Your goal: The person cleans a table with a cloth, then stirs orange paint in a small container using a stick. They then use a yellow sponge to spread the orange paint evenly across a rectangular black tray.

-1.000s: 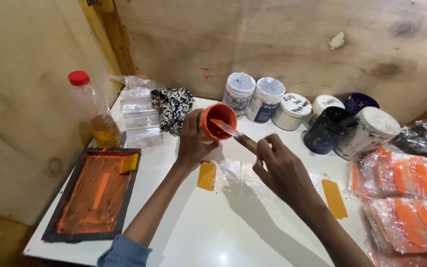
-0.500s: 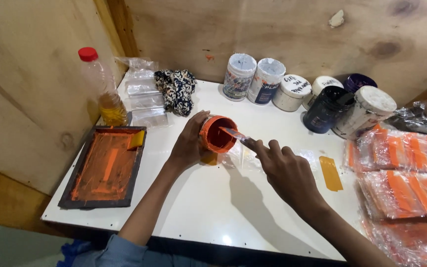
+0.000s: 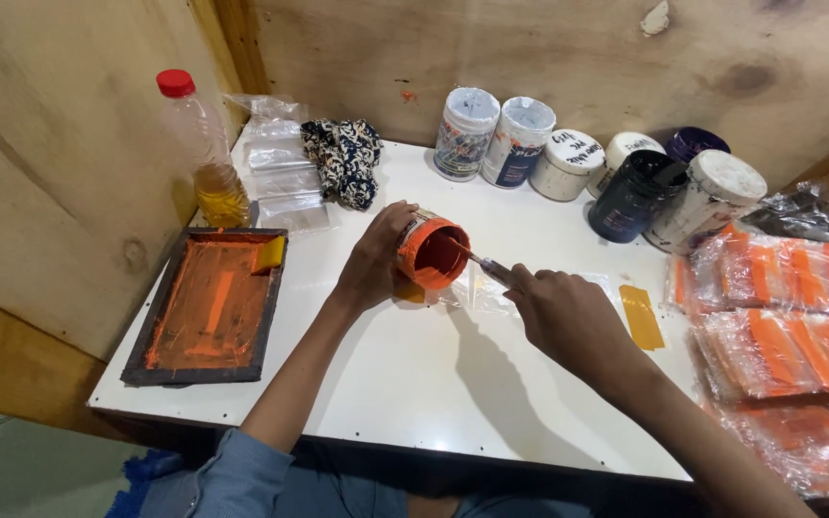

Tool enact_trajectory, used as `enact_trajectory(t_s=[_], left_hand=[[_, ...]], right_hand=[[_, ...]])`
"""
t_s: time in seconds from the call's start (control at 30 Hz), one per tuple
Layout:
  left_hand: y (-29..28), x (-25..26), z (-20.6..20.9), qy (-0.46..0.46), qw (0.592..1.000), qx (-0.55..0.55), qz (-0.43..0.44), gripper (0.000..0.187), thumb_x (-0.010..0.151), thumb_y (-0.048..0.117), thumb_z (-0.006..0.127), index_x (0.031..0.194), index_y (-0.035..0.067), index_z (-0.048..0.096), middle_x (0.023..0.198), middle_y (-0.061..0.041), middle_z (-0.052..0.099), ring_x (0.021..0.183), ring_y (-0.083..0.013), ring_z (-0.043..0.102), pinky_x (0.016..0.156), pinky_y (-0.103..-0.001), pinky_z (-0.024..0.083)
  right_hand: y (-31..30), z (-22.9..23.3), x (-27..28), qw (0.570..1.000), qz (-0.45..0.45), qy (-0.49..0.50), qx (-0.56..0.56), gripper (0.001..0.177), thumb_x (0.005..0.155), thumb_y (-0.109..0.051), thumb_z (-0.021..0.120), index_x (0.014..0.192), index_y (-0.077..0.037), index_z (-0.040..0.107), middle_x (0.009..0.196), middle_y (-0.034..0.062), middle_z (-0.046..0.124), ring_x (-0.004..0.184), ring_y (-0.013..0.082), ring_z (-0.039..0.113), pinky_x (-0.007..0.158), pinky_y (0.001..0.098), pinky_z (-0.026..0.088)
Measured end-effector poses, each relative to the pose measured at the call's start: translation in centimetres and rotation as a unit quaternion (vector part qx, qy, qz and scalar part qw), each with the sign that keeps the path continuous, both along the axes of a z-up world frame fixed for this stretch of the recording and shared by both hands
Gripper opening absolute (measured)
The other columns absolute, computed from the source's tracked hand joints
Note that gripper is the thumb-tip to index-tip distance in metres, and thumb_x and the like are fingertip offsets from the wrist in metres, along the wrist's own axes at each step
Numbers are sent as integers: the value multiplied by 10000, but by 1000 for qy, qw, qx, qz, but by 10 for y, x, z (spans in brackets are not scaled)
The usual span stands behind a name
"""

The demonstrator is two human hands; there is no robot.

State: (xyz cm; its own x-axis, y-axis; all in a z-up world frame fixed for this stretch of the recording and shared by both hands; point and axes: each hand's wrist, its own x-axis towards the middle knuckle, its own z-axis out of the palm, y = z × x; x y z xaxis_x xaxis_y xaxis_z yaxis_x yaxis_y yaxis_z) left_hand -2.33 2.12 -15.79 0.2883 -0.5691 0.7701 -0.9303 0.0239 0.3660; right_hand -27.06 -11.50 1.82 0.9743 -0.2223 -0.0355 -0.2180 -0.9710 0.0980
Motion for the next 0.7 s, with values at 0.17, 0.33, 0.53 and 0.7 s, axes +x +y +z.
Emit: enact_trajectory(t_s=[0.17, 0.33, 0.53, 0.7], left_hand=[[4, -3, 5, 1, 1000, -4, -16, 862, 680, 177, 956, 1378, 96, 456, 1380, -154, 569, 1331, -437, 524, 1175, -552, 411], [9, -11, 15, -4, 1000, -18, -24, 851, 680, 214, 963, 1353, 87, 458, 1371, -162, 569, 1320, -434, 533, 1169, -549, 423], [13, -9, 20, 34, 999, -35, -13, 889, 656, 255, 977, 1359, 74, 465, 1361, -148, 587, 1311, -405, 551, 1169, -515, 435], [15, -3, 17, 75, 996, -37, 4, 934, 661, 321, 973, 1404, 96, 454, 1371, -135, 594, 1306, -374, 568, 1159, -501, 446]], right_hand=[[-6, 4, -3, 987, -53, -7, 153, 200, 996, -128, 553, 1008, -14, 718, 642, 159, 706, 416, 230, 671, 451, 319, 573], [-19, -5, -1, 960, -72, -15, 272, 268, 990, -140, 558, 868, 35, 720, 529, 142, 592, 386, 160, 510, 391, 273, 448], [-31, -12, 6, 881, -120, -29, 456, 357, 1005, -174, 560, 744, 37, 681, 507, 93, 478, 366, 144, 428, 326, 250, 381], [-37, -25, 12, 774, -155, -47, 612, 437, 1057, -234, 515, 645, -90, 517, 559, 28, 388, 388, 75, 354, 302, 202, 317]])
